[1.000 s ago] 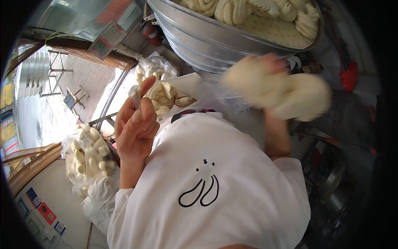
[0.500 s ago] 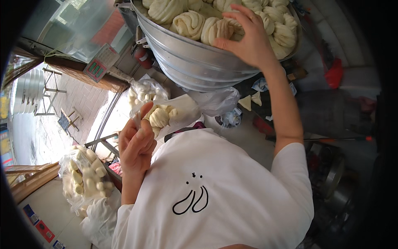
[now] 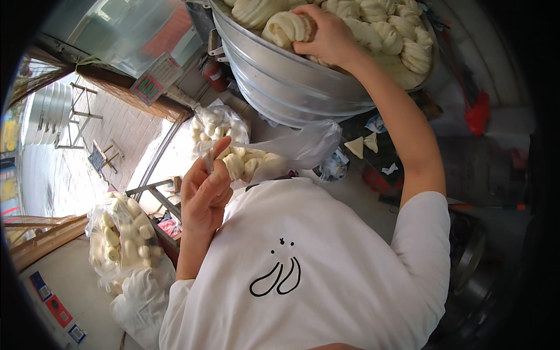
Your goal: The person opens a plastic bag and places steamed buns from a large metal tray into the bag one by one. The person then ties the bag and places it on a nearby surface, repeating the process with another bag.
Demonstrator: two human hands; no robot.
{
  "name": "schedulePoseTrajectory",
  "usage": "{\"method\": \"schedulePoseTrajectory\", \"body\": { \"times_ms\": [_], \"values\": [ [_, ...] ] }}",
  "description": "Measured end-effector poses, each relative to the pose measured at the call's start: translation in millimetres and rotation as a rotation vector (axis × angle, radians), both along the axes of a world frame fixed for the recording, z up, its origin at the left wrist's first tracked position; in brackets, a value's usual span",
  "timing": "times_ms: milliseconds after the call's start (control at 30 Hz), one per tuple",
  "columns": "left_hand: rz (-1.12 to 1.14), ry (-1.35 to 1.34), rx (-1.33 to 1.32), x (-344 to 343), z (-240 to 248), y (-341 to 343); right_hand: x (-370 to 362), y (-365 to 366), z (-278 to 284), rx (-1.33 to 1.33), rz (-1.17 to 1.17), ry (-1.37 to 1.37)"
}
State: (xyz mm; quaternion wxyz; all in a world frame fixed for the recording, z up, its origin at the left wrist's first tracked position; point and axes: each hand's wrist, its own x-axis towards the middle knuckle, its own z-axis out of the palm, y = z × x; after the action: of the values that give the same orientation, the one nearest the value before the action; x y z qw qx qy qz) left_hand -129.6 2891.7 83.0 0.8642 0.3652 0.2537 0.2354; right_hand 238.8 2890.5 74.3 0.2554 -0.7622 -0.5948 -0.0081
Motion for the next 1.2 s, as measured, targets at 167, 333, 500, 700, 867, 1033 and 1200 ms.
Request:
{"method": "schedulePoseTrajectory", "body": {
  "times_ms": [167,333,500,700,867,1033,1200],
  "values": [
    [0.002,0.014,0.003,0.4,3.1,-0.9,16.1,-29.0,-4.4,0.711,0.056,0.241],
    [-0.029,-0.043,-0.014,4.1,11.5,3.5,-6.1,-83.7,8.7,0.972,0.153,1.559],
    [-0.066,-0.206,-0.028,2.2,33.9,16.5,-143.9,-85.4,-84.7,0.369,0.717,0.956],
    [-0.127,-0.395,0.037,-4.8,59.0,22.3,-137.4,-64.9,-173.8,-0.163,0.286,0.328],
    [-0.094,-0.315,0.106,1.3,46.2,18.2,-72.8,-108.0,-52.1,0.044,0.294,0.595],
    [-0.039,-0.22,0.121,9.5,32.1,14.7,62.2,-86.4,11.7,0.09,-0.301,-0.321],
    [-0.005,-0.212,0.107,12.6,22.0,14.4,111.7,-71.7,-25.8,-0.352,-0.506,-0.321]
  ]
}}
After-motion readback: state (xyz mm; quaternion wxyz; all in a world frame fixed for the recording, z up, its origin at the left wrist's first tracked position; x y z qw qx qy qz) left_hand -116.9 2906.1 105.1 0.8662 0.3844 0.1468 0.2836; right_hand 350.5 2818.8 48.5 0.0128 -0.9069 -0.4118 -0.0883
